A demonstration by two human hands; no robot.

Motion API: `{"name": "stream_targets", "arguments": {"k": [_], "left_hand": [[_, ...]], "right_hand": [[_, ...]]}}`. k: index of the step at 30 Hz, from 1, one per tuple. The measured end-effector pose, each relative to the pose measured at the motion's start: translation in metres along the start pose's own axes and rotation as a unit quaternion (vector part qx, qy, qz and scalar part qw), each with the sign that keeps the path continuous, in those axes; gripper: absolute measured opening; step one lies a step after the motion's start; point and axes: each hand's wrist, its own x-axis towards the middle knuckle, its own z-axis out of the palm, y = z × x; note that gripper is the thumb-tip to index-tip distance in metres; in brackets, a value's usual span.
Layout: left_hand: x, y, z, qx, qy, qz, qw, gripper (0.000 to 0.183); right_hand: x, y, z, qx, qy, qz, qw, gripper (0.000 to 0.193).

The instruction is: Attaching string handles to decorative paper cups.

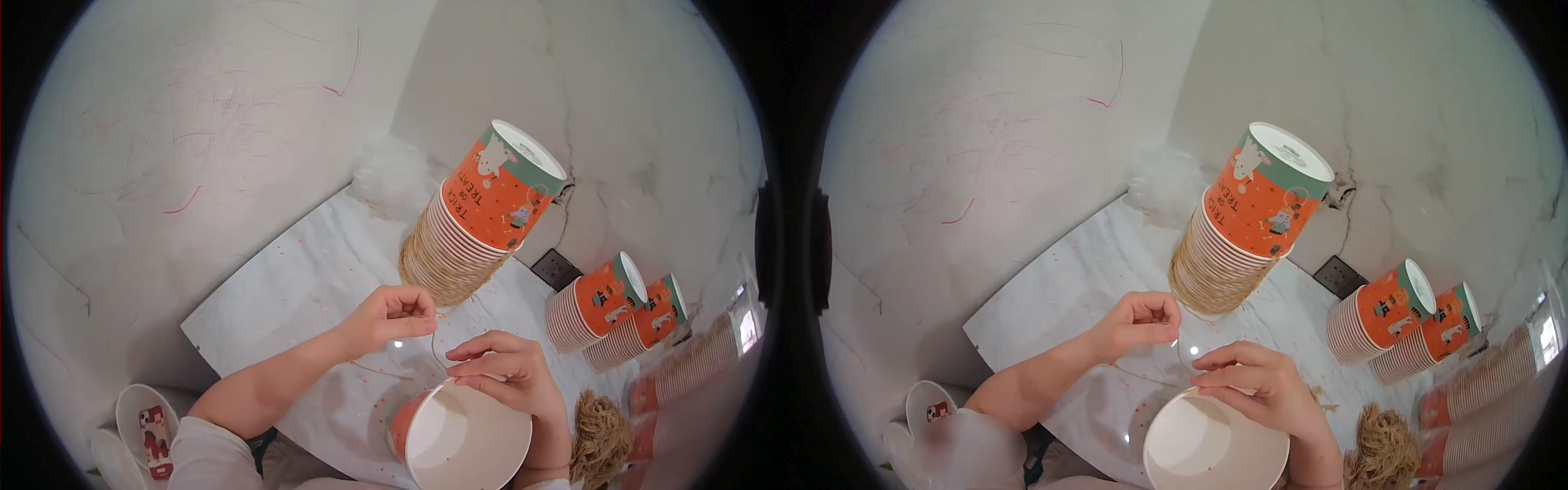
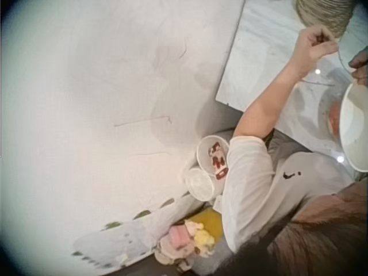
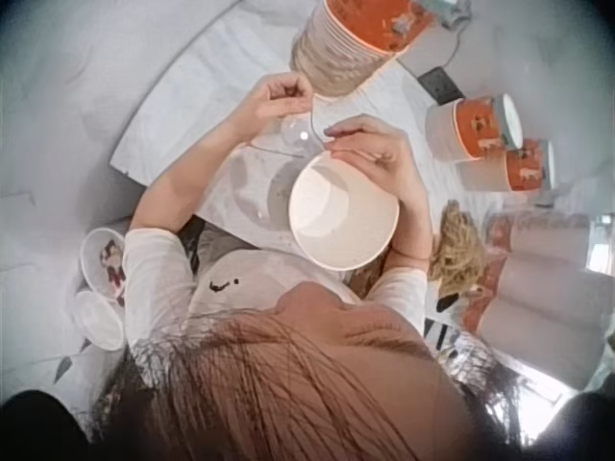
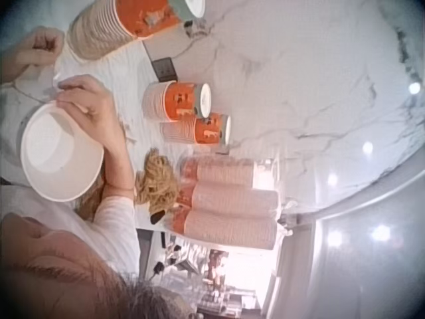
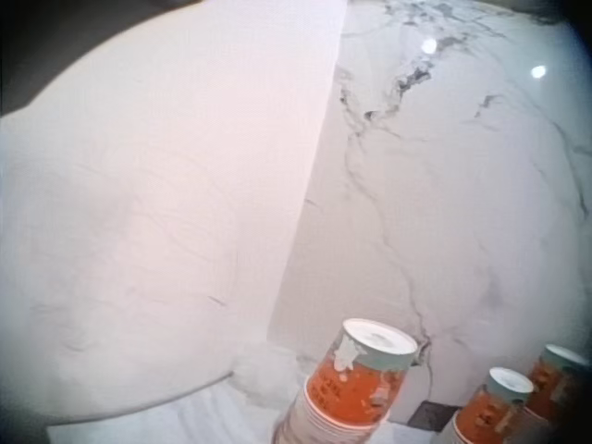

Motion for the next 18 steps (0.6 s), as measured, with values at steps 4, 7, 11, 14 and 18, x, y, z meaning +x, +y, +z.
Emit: {"name": "stream_targets", "arguments": {"k": [4, 7, 11, 14, 18], "left_hand": [[0.000, -0.005, 0.001, -0.018, 0.043, -0.040, 0.998, 0.011], [0.004, -0.007, 0.001, -0.011, 0.048, -0.052, 0.997, 0.012], [0.005, -0.010, -0.003, 0.043, 0.029, -0.039, 0.998, 0.012], [0.005, -0.002, -0.003, 0.101, -0.031, -0.065, 0.992, 0.012], [0.014, 0.021, 0.002, 0.184, -0.089, -0.114, 0.972, 0.014]], "right_hand": [[0.001, -0.001, 0.001, -0.004, 0.015, -0.012, 1.000, 0.016], [-0.001, -0.002, -0.002, 0.022, 0.025, 0.003, 0.999, 0.015], [0.001, -0.008, -0.005, 0.093, 0.038, 0.019, 0.995, 0.014], [-0.006, -0.006, -0.008, 0.177, 0.052, 0.066, 0.981, 0.010], [-0.011, -0.003, -0.011, 0.249, 0.077, 0.093, 0.961, 0.009]]}}
